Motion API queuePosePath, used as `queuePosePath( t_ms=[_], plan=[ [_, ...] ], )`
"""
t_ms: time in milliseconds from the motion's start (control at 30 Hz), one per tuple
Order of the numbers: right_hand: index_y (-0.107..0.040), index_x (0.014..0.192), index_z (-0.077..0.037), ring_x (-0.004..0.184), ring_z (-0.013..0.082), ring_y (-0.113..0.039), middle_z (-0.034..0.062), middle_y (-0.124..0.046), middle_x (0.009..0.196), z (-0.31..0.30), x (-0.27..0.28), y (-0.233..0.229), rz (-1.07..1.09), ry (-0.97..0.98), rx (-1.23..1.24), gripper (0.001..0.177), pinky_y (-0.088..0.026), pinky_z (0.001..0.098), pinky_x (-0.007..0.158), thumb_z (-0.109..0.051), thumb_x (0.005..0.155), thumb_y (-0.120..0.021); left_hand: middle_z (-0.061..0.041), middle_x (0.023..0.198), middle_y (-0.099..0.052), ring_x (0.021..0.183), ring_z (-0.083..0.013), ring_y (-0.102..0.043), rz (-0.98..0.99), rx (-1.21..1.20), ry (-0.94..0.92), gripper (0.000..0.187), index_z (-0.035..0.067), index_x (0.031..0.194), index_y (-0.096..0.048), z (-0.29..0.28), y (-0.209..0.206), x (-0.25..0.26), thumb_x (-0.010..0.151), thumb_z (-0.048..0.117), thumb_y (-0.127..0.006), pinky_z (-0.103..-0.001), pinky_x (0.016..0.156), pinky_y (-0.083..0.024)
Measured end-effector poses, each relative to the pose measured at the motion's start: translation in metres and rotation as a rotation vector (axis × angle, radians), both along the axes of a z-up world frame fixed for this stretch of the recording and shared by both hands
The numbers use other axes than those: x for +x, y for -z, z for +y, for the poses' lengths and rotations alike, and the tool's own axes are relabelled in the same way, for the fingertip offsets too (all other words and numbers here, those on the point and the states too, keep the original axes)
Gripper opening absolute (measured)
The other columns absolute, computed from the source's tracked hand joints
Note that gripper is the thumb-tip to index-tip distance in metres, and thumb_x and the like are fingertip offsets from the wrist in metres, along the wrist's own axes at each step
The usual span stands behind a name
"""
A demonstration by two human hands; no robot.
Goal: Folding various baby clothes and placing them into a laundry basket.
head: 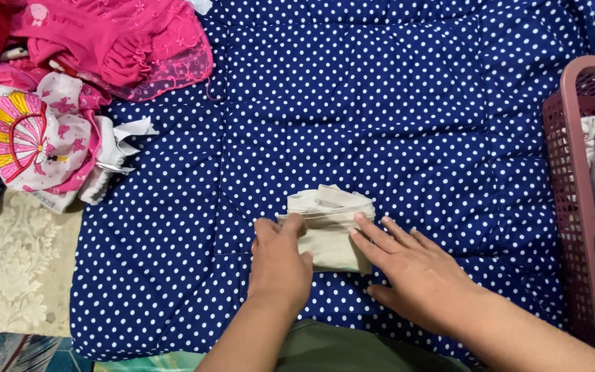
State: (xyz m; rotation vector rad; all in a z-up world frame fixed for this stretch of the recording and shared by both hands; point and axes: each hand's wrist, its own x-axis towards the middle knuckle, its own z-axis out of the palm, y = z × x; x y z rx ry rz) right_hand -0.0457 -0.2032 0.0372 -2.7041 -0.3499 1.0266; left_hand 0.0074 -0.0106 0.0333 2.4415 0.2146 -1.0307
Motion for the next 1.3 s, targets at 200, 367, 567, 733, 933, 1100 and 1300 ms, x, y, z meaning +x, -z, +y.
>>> queuePosePath(
  t_ms=[200,367,567,733,933,1100,1300],
  plan=[
    [-0.015,0.162,-0.027,0.148,0.0263,-0.027,-0.0058,-0.003,0.173,0.008,0.012,-0.01,0.16,0.107,-0.072,0.092,-0.03,0.0386,0.119,-0.041,0.089,-0.069,-0.02,0.121,-0.064,0.111,-0.0324,-0.069,0.016,-0.127,-0.341,0.06,0.005,0.125,-0.043,0.006,0.049,-0.002,0.081,0.017,-0.082,-0.039,0.098,-0.054],
    [-0.009,0.164,-0.029,0.146,0.0201,-0.041,-0.0107,0.003,0.173,0.02,0.023,-0.04,0.362,0.179,-0.183,0.091,-0.04,0.0361,0.118,-0.042,0.092,-0.064,-0.021,0.121,-0.065,0.108,-0.0319,-0.072,0.128,-0.146,-0.416,0.061,0.008,0.127,-0.036,-0.002,0.023,0.007,0.082,0.009,-0.076,-0.038,0.095,-0.059],
    [-0.016,0.163,-0.029,0.147,0.0191,-0.042,-0.0087,-0.018,0.169,-0.021,-0.008,0.011,0.329,0.341,-0.059,0.091,-0.038,0.0322,0.119,-0.04,0.089,-0.067,-0.021,0.119,-0.063,0.107,-0.0314,-0.072,0.047,-0.325,-0.309,0.055,0.018,0.124,-0.029,0.0,0.017,0.001,0.086,0.002,-0.065,-0.041,0.091,-0.058],
    [-0.035,0.159,-0.026,0.146,0.018,-0.042,-0.0047,-0.03,0.165,-0.032,-0.015,0.031,0.271,0.469,0.083,0.081,-0.035,0.0284,0.119,-0.044,0.09,-0.072,-0.015,0.119,-0.063,0.111,-0.0298,-0.067,-0.064,-0.399,-0.149,0.039,0.017,0.116,-0.04,0.002,0.01,-0.003,0.088,0.001,-0.061,-0.042,0.094,-0.053],
    [-0.041,0.157,-0.018,0.14,0.0184,-0.053,0.0068,-0.054,0.152,-0.032,-0.02,0.041,0.247,0.662,0.264,0.079,-0.039,0.0292,0.116,-0.042,0.089,-0.072,-0.012,0.126,-0.063,0.111,-0.0246,-0.065,-0.099,-0.474,-0.048,0.036,0.013,0.116,-0.072,0.002,0.033,-0.013,0.086,-0.004,-0.06,-0.034,0.096,-0.052],
    [-0.049,0.148,-0.017,0.124,0.0191,-0.069,0.0071,-0.067,0.134,-0.029,-0.023,0.041,0.383,0.884,0.37,0.069,-0.051,0.0301,0.107,-0.043,0.088,-0.069,-0.011,0.133,-0.067,0.109,-0.0187,-0.072,0.105,-0.589,-0.263,0.061,0.009,0.136,-0.061,-0.012,0.032,-0.015,0.079,-0.01,-0.059,-0.027,0.087,-0.059],
    [-0.051,0.15,-0.025,0.122,0.0157,-0.064,-0.0013,-0.071,0.132,-0.013,-0.007,-0.005,0.482,1.251,0.281,0.062,-0.05,0.0392,0.106,-0.056,0.097,-0.056,-0.012,0.131,-0.069,0.11,-0.0221,-0.073,0.159,-0.871,-0.399,0.068,0.007,0.133,-0.063,-0.028,0.019,-0.009,0.071,-0.018,-0.057,-0.029,0.09,-0.06]
  ],
)
